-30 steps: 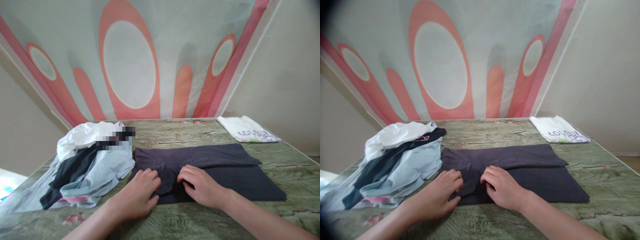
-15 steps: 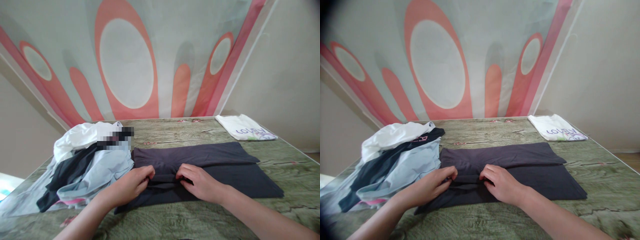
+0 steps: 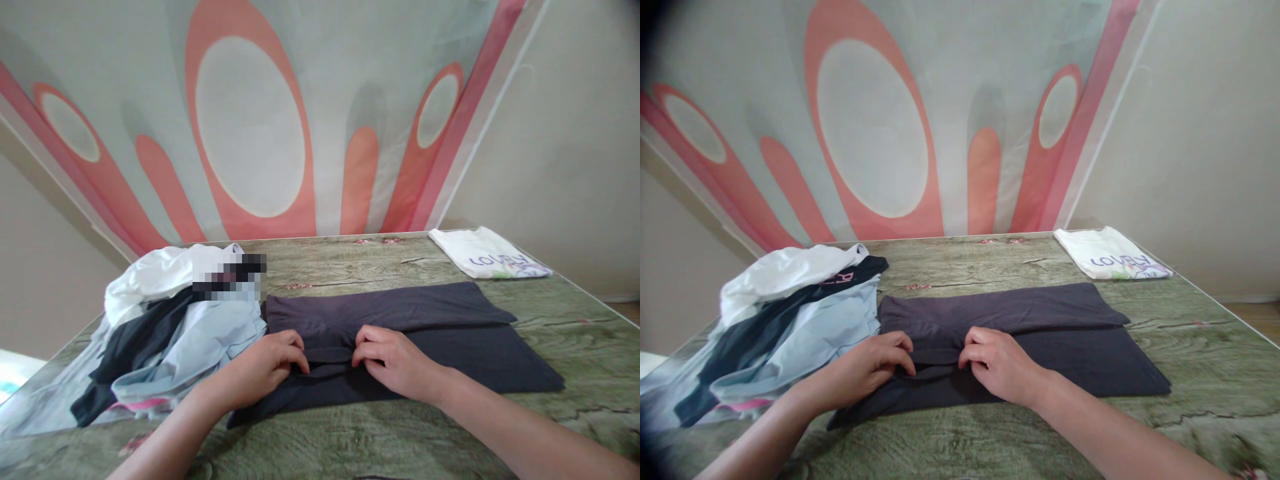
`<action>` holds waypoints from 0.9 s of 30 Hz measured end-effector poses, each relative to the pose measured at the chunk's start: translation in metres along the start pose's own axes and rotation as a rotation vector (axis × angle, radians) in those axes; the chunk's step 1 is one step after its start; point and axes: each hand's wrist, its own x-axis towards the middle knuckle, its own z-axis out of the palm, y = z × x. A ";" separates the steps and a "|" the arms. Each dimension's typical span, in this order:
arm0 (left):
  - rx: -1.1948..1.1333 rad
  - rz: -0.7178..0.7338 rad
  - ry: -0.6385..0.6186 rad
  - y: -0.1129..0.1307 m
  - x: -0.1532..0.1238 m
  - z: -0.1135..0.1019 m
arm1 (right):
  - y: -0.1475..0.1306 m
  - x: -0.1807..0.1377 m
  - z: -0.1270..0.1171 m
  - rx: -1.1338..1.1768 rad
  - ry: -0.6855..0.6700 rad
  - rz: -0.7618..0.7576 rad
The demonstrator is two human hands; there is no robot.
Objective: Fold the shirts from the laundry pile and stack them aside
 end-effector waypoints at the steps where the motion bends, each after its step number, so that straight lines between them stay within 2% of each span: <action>1: 0.003 0.000 -0.007 0.001 0.000 -0.001 | 0.000 0.000 0.000 -0.005 -0.005 -0.001; 8: 0.092 -0.026 -0.062 0.014 -0.009 -0.006 | -0.006 0.000 -0.007 -0.065 -0.057 -0.035; 15: 0.086 0.036 -0.025 0.017 -0.007 -0.006 | -0.003 0.000 -0.011 -0.125 -0.112 -0.093; 27: 0.040 -0.006 0.055 -0.014 -0.006 -0.008 | 0.006 -0.001 -0.006 -0.192 -0.077 -0.120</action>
